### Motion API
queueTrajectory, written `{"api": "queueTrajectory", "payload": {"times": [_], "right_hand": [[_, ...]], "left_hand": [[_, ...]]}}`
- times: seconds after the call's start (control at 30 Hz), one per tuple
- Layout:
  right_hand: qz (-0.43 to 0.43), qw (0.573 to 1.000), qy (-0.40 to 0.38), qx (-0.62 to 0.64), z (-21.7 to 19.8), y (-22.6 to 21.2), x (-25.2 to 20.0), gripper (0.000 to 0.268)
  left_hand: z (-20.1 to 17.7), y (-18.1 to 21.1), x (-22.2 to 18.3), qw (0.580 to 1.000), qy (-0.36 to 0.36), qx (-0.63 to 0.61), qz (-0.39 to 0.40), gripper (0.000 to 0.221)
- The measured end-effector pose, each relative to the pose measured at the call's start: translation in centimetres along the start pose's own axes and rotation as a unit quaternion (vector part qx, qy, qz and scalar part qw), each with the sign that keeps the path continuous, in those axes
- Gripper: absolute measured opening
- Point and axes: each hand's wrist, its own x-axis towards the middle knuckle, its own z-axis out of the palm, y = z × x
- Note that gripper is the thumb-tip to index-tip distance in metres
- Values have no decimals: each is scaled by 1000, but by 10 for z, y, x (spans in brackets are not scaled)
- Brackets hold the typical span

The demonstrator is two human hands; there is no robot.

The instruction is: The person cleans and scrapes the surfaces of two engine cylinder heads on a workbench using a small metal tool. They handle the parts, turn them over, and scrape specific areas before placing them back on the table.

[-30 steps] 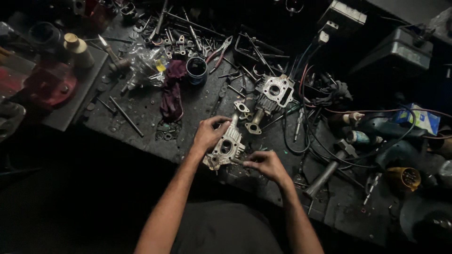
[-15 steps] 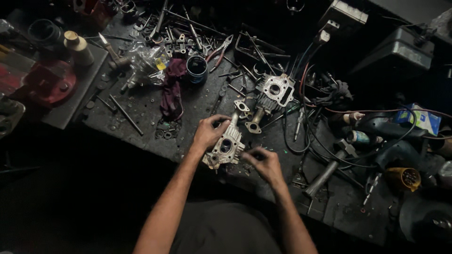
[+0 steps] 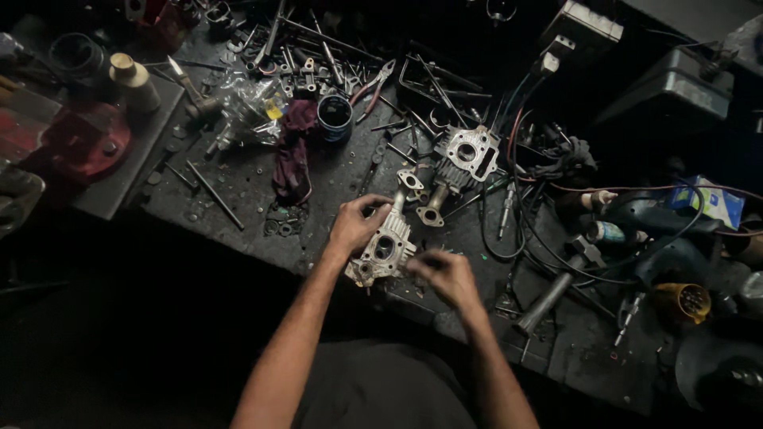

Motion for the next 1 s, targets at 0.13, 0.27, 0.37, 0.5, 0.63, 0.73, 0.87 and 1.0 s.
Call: {"api": "queueTrajectory", "payload": {"times": [0.13,0.27,0.37,0.5,0.63,0.73,0.87,1.0], "right_hand": [[-144,986,51,67,-5,6,7,23],[-16,997,-74,-11,-12,-6,9,25],[-18,991,93,-98,-17,-25,6,22],[-67,992,-48,-99,-28,-43,2,25],[-111,988,-34,-102,-31,-48,3,26],[-89,990,-11,-106,-32,-53,7,25],[-99,980,28,-169,-37,-53,12,26],[-148,961,231,34,-22,-35,0,17]], "left_hand": [[2,-4,1,1000,-8,-2,-7,30],[4,-12,3,1000,-16,15,13,33],[-2,-13,17,995,-73,52,31,38],[-19,-14,38,967,-205,107,-111,45],[-22,-17,43,982,-183,47,-24,46],[-24,-14,34,992,-113,41,44,41],[-33,-4,0,989,119,16,87,33],[-31,5,-58,986,158,43,20,40]]}}
